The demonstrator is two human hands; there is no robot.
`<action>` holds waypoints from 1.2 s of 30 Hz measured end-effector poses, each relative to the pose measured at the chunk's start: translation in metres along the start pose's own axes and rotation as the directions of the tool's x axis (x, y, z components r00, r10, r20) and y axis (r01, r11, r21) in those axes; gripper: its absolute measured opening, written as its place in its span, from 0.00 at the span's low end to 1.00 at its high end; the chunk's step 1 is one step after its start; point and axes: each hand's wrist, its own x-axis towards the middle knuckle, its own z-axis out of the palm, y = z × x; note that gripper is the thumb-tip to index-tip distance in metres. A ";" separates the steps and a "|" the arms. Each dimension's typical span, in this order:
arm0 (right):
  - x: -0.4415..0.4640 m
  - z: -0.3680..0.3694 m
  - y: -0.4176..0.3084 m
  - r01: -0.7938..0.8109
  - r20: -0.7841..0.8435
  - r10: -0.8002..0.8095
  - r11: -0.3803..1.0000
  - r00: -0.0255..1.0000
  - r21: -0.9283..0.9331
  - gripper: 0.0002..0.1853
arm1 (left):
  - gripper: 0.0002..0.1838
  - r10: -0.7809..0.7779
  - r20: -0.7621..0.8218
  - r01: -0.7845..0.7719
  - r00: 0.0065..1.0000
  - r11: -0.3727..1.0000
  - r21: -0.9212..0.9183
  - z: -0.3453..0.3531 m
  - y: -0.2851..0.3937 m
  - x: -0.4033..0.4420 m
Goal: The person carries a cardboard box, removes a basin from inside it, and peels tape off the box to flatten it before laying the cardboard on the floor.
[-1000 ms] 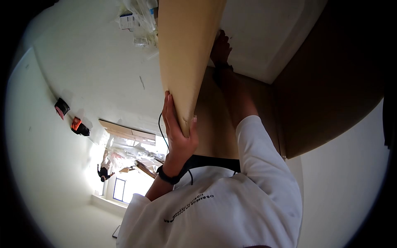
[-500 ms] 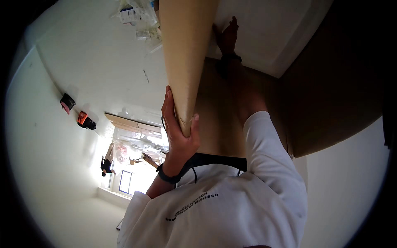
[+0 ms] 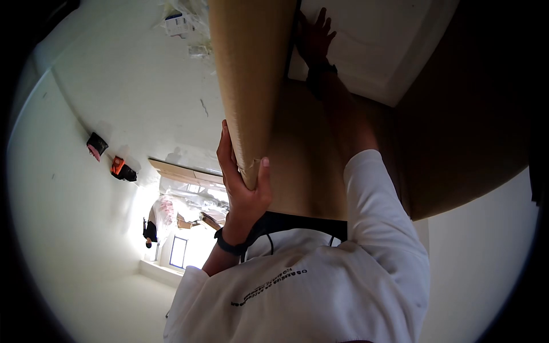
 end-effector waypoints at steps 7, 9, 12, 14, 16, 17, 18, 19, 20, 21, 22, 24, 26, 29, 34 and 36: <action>-0.003 0.006 0.014 0.089 0.099 -0.099 0.991 0.990 0.098 0.38 | 0.41 -0.032 0.001 0.032 0.999 0.999 -0.017 0.000 -0.001 -0.003; -0.015 -0.002 0.042 0.165 0.105 -0.208 0.934 0.973 0.318 0.41 | 0.41 -0.027 -0.002 0.027 1.000 1.000 -0.011 0.004 0.005 -0.003; -0.047 -0.012 0.080 0.308 0.374 -0.318 0.947 0.871 0.089 0.46 | 0.41 0.005 -0.001 -0.005 1.000 1.000 0.022 0.000 0.013 0.001; -0.071 -0.016 0.102 0.446 0.333 -0.399 0.892 0.854 -0.075 0.44 | 0.41 0.018 0.003 -0.018 1.000 0.999 0.030 -0.006 0.017 0.008; -0.076 -0.016 0.105 0.435 0.391 -0.330 0.875 0.859 -0.215 0.42 | 0.41 0.015 0.004 -0.015 1.000 1.000 0.021 -0.025 0.022 0.024; -0.080 -0.013 0.114 0.425 0.413 -0.290 0.860 0.863 -0.283 0.41 | 0.41 0.011 0.003 -0.011 1.000 1.000 0.017 -0.028 0.023 0.028; -0.084 -0.007 0.117 0.441 0.403 -0.304 0.842 0.863 -0.310 0.40 | 0.41 0.007 0.003 -0.007 1.000 1.000 0.007 -0.033 0.022 0.031; -0.085 -0.001 0.123 0.455 0.390 -0.318 0.824 0.864 -0.338 0.39 | 0.41 0.002 0.002 -0.002 1.000 1.000 -0.004 -0.038 0.021 0.034; -0.087 0.003 0.128 0.467 0.373 -0.333 0.806 0.866 -0.363 0.38 | 0.41 0.001 0.000 -0.001 1.000 1.000 -0.013 -0.035 0.018 0.034; -0.087 0.004 0.129 0.460 0.390 -0.311 0.801 0.867 -0.383 0.37 | 0.41 -0.004 -0.002 0.004 1.000 1.000 -0.018 -0.036 0.018 0.035; -0.087 0.005 0.130 0.456 0.407 -0.292 0.795 0.866 -0.400 0.35 | 0.41 -0.009 -0.003 0.009 1.000 1.000 -0.023 -0.037 0.018 0.036; -0.071 0.025 0.119 0.454 0.420 -0.267 0.769 0.868 -0.449 0.34 | 0.41 -0.026 -0.004 0.026 1.000 0.999 -0.040 -0.044 0.017 0.047; -0.066 0.038 0.116 0.440 0.397 -0.249 0.735 0.883 -0.517 0.35 | 0.41 -0.032 -0.004 0.032 0.999 0.996 -0.084 -0.050 0.013 0.059; -0.062 0.044 0.112 0.422 0.420 -0.226 0.779 0.879 -0.464 0.28 | 0.41 0.001 -0.010 -0.001 1.000 0.998 -0.062 -0.038 0.005 0.060; -0.072 0.052 0.120 0.371 0.417 -0.218 0.867 0.882 -0.331 0.14 | 0.40 0.066 -0.019 -0.066 0.998 0.997 -0.049 -0.029 0.004 0.054; -0.082 0.036 0.118 0.411 0.414 -0.269 0.859 0.870 -0.305 0.11 | 0.40 0.090 -0.038 -0.091 0.995 0.996 -0.016 -0.030 0.007 0.060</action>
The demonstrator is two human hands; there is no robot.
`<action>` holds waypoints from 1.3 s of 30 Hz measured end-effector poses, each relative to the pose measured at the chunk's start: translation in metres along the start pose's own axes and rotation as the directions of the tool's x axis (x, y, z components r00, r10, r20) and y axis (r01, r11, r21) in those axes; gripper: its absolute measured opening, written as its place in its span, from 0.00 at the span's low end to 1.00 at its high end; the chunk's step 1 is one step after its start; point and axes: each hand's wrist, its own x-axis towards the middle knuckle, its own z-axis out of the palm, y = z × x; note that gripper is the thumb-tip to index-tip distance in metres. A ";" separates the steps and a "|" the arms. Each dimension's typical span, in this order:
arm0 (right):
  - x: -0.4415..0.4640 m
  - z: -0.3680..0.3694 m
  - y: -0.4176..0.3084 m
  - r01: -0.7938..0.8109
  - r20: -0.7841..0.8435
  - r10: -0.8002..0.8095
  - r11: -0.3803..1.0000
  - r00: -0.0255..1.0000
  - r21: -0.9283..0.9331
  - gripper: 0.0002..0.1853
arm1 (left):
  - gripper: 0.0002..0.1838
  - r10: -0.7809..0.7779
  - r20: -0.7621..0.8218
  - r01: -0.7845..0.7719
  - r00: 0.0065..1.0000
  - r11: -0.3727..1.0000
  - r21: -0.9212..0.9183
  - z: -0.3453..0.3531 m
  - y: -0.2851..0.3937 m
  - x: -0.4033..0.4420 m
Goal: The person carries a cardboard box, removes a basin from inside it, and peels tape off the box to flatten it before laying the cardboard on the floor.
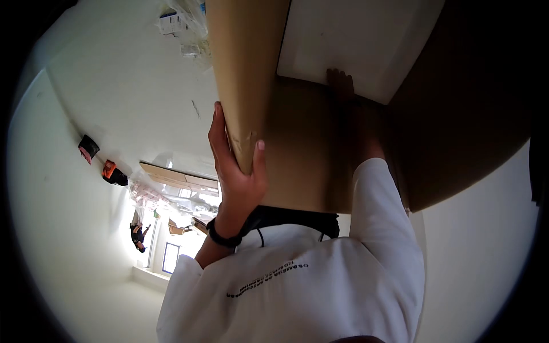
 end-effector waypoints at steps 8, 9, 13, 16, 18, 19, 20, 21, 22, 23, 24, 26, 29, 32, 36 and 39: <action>-0.011 -0.031 -0.031 0.030 -0.029 -0.031 0.999 0.999 -0.030 0.09 | 0.39 0.199 -0.053 -0.192 0.979 0.976 0.105 -0.012 -0.029 0.030; -0.091 -0.045 -0.002 0.008 -0.033 -0.009 1.000 0.999 -0.023 0.08 | 0.39 0.217 -0.045 -0.210 0.975 0.969 0.133 0.019 -0.002 -0.033; -0.111 -0.090 -0.007 0.052 0.002 -0.052 0.999 0.999 -0.001 0.10 | 0.41 0.249 -0.061 -0.241 0.967 0.964 0.112 0.008 -0.015 -0.019; -0.131 -0.158 -0.004 0.066 0.124 -0.079 0.992 0.989 0.103 0.14 | 0.42 0.285 -0.083 -0.273 0.955 0.954 0.125 0.007 -0.021 -0.015; -0.143 -0.198 -0.011 0.068 0.176 -0.086 0.992 0.981 0.108 0.17 | 0.43 0.314 -0.081 -0.299 0.946 0.941 0.156 0.001 -0.023 -0.014; -0.149 -0.208 -0.008 0.070 0.203 -0.092 0.991 0.975 0.115 0.19 | 0.43 0.313 -0.081 -0.296 0.946 0.940 0.173 0.008 -0.026 -0.010; -0.154 -0.221 -0.008 0.072 0.205 -0.095 0.990 0.974 0.120 0.19 | 0.43 0.309 -0.084 -0.290 0.947 0.939 0.187 0.009 -0.026 -0.008; -0.157 -0.234 -0.009 0.072 0.204 -0.097 0.989 0.974 0.128 0.20 | 0.44 0.314 -0.082 -0.293 0.946 0.934 0.205 0.008 -0.027 -0.006; -0.159 -0.247 -0.010 0.072 0.201 -0.098 0.988 0.975 0.137 0.20 | 0.44 0.321 -0.080 -0.296 0.944 0.928 0.224 0.007 -0.029 -0.002; -0.156 -0.256 -0.007 0.096 0.174 -0.117 0.988 0.978 0.124 0.19 | 0.45 0.327 -0.078 -0.299 0.942 0.921 0.250 0.008 -0.033 0.004; -0.159 -0.262 -0.004 0.110 0.147 -0.128 0.986 0.981 0.126 0.18 | 0.45 0.355 -0.084 -0.323 0.931 0.909 0.262 0.008 -0.032 0.009; -0.165 -0.278 -0.002 0.120 0.149 -0.138 0.985 0.979 0.126 0.16 | 0.45 0.380 -0.081 -0.346 0.921 0.897 0.275 0.009 -0.033 0.009; -0.174 -0.319 0.010 0.124 0.149 -0.158 0.969 0.976 0.212 0.19 | 0.49 0.337 0.007 -0.316 0.942 0.875 0.366 0.001 -0.031 0.002; -0.179 -0.342 0.023 0.088 0.109 -0.112 0.974 0.988 0.208 0.17 | 0.52 0.308 0.050 -0.302 0.950 0.864 0.404 0.021 -0.063 0.011; -0.173 -0.354 0.044 0.077 0.071 -0.094 0.973 0.993 0.219 0.19 | 0.52 0.342 0.094 -0.349 0.935 0.842 0.411 0.046 -0.107 0.016; -0.169 -0.342 0.055 0.093 -0.093 -0.071 0.963 0.993 0.254 0.27 | 0.53 0.410 0.065 -0.400 0.910 0.821 0.408 0.081 -0.160 0.062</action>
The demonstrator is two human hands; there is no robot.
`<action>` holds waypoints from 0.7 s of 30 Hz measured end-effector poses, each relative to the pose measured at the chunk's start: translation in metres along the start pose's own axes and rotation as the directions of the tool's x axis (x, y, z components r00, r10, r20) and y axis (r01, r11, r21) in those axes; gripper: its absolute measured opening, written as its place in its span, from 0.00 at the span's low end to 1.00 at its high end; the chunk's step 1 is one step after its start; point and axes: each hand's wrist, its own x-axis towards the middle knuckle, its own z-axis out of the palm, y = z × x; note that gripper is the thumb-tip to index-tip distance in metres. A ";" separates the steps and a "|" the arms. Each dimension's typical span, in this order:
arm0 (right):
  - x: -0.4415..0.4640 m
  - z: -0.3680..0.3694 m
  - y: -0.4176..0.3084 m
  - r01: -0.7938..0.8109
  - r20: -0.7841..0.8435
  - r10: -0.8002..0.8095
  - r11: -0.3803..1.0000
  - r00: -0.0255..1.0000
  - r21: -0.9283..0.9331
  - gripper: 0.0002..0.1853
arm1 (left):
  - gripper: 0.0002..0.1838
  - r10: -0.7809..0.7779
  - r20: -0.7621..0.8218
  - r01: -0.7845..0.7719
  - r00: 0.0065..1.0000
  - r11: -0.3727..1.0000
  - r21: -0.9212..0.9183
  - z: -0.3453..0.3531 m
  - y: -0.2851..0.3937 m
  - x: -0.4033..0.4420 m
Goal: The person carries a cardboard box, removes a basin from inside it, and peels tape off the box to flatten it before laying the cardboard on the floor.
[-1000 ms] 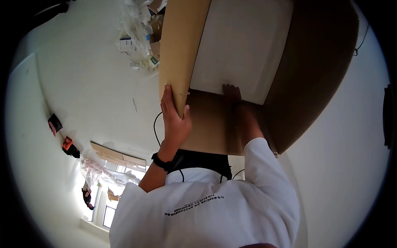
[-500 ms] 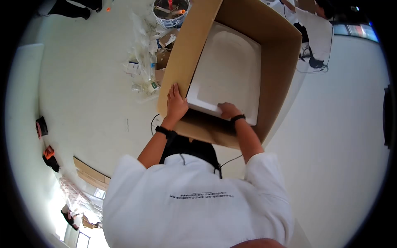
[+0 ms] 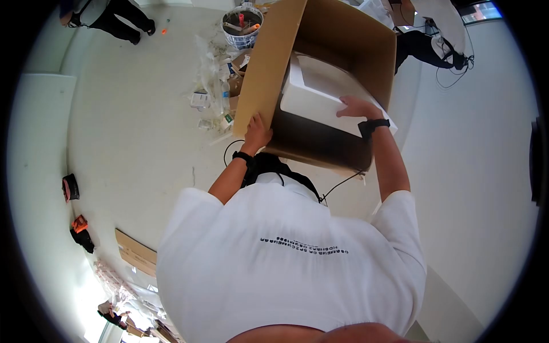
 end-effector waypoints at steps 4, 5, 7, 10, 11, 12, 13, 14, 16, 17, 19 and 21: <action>-0.057 -0.001 -0.030 0.073 -0.238 -0.092 0.993 0.967 -0.090 0.34 | 0.51 -0.054 0.034 0.055 0.998 0.998 -0.023 0.007 0.000 0.003; -0.072 -0.003 -0.036 0.096 -0.286 -0.132 0.986 0.949 -0.136 0.36 | 0.51 -0.062 0.024 0.062 0.998 0.998 -0.022 0.009 0.002 0.007; -0.096 -0.003 -0.055 0.045 -0.240 -0.087 0.984 0.967 -0.173 0.35 | 0.51 -0.084 0.065 0.083 0.994 0.996 0.023 0.015 -0.002 0.019; -0.140 0.005 -0.090 -0.023 -0.238 -0.014 0.988 0.971 -0.155 0.33 | 0.51 -0.117 0.118 0.113 0.986 0.993 0.038 0.019 -0.001 0.021; -0.152 0.007 -0.102 -0.017 -0.252 -0.023 0.988 0.967 -0.154 0.33 | 0.50 -0.122 0.123 0.119 0.985 0.992 0.033 0.006 -0.002 0.021; -0.165 0.008 -0.106 -0.012 -0.270 -0.030 0.988 0.962 -0.154 0.32 | 0.50 -0.123 0.128 0.120 0.984 0.992 0.030 0.000 0.003 0.023; -0.175 0.013 -0.111 -0.007 -0.288 -0.037 0.988 0.957 -0.152 0.32 | 0.50 -0.132 0.146 0.127 0.980 0.991 0.041 -0.004 0.006 0.024; -0.186 0.013 -0.118 0.005 -0.320 -0.057 0.987 0.946 -0.161 0.32 | 0.50 -0.139 0.165 0.132 0.977 0.990 0.054 -0.008 0.009 0.025; -0.199 0.009 -0.127 -0.040 -0.289 0.004 0.992 0.957 -0.117 0.32 | 0.50 -0.136 0.210 0.120 0.968 0.989 0.086 -0.011 0.011 0.037; -0.212 0.008 -0.134 -0.064 -0.273 0.036 0.993 0.961 -0.095 0.33 | 0.51 -0.124 0.238 0.102 0.963 0.989 0.104 -0.013 0.013 0.036; -0.241 0.000 -0.151 -0.064 -0.298 0.035 0.994 0.954 -0.088 0.32 | 0.52 -0.109 0.288 0.073 0.951 0.988 0.133 -0.015 0.014 0.038; -0.269 -0.013 -0.171 -0.081 -0.282 0.050 0.991 0.958 -0.102 0.31 | 0.53 -0.107 0.330 0.060 0.938 0.987 0.148 -0.006 0.010 0.041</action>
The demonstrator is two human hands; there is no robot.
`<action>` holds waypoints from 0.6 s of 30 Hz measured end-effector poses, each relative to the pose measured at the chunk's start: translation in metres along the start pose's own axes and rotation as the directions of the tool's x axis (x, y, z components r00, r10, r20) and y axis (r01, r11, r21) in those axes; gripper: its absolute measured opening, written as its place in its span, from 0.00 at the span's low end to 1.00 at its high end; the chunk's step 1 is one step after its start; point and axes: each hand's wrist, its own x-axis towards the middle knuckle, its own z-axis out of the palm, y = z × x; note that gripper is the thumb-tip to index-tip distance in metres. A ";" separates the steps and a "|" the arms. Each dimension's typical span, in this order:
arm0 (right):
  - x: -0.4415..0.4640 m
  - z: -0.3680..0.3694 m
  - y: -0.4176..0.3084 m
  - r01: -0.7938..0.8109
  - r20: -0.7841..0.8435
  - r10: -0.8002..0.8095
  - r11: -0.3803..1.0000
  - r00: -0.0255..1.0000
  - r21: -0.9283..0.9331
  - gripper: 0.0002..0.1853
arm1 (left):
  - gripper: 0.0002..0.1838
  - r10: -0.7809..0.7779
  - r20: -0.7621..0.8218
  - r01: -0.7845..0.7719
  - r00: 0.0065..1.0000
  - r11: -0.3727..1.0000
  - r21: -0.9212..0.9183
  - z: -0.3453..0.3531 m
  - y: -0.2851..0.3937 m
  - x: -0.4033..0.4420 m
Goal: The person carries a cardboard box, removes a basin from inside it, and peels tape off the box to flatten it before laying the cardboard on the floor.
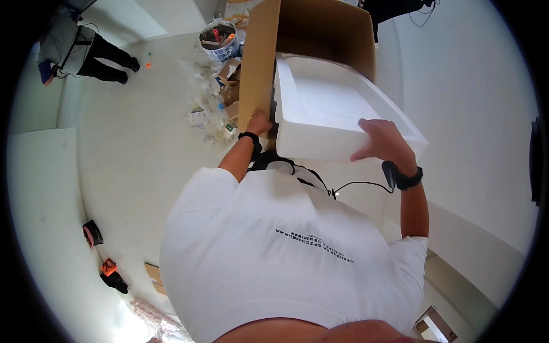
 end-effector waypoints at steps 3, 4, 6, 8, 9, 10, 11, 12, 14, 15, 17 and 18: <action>-0.032 -0.036 -0.018 -0.001 0.020 0.001 1.000 1.000 0.006 0.33 | 0.53 0.017 0.059 -0.019 0.998 0.999 0.044 0.005 -0.001 0.007; -0.041 -0.049 -0.024 -0.025 0.033 0.025 1.000 0.999 0.000 0.33 | 0.53 0.026 0.023 -0.027 0.999 0.999 0.044 0.007 -0.003 0.011; -0.058 -0.071 -0.036 -0.075 0.061 0.076 0.997 0.995 -0.010 0.34 | 0.53 0.045 -0.043 -0.043 0.998 0.998 0.044 0.024 -0.010 0.020; -0.066 -0.085 -0.054 -0.055 0.020 0.056 0.998 0.998 -0.041 0.35 | 0.51 0.069 -0.047 -0.066 0.997 0.996 0.056 0.016 -0.015 0.017; -0.070 -0.088 -0.057 -0.045 -0.003 0.045 0.997 0.999 -0.059 0.35 | 0.50 0.082 -0.051 -0.078 0.995 0.995 0.062 0.013 -0.014 0.016; -0.072 -0.093 -0.061 -0.042 -0.026 0.040 0.996 0.999 -0.082 0.35 | 0.47 0.147 -0.025 -0.143 0.989 0.984 0.109 0.008 -0.013 0.016; -0.074 -0.099 -0.064 -0.040 -0.051 0.035 0.994 0.998 -0.106 0.36 | 0.44 0.212 0.004 -0.210 0.977 0.965 0.156 -0.001 -0.011 0.014; -0.080 -0.104 -0.067 -0.040 -0.078 0.030 0.990 0.996 -0.132 0.36 | 0.41 0.276 0.034 -0.277 0.961 0.940 0.201 -0.007 -0.007 0.007; -0.081 -0.113 -0.075 -0.007 -0.138 -0.018 0.984 0.990 -0.176 0.37 | 0.36 0.492 -0.098 -0.462 0.865 0.857 0.228 -0.018 -0.009 0.000; -0.082 -0.112 -0.075 0.011 -0.168 -0.045 0.980 0.985 -0.198 0.38 | 0.33 0.587 -0.161 -0.541 0.793 0.802 0.254 -0.018 -0.011 -0.002; -0.085 -0.120 -0.078 0.018 -0.198 -0.071 0.966 0.978 -0.257 0.38 | 0.32 0.506 -0.062 -0.501 0.860 0.862 0.080 -0.033 -0.002 -0.012; -0.085 -0.122 -0.078 0.022 -0.214 -0.086 0.958 0.973 -0.285 0.38 | 0.32 0.467 -0.006 -0.467 0.884 0.884 -0.004 -0.045 0.004 -0.022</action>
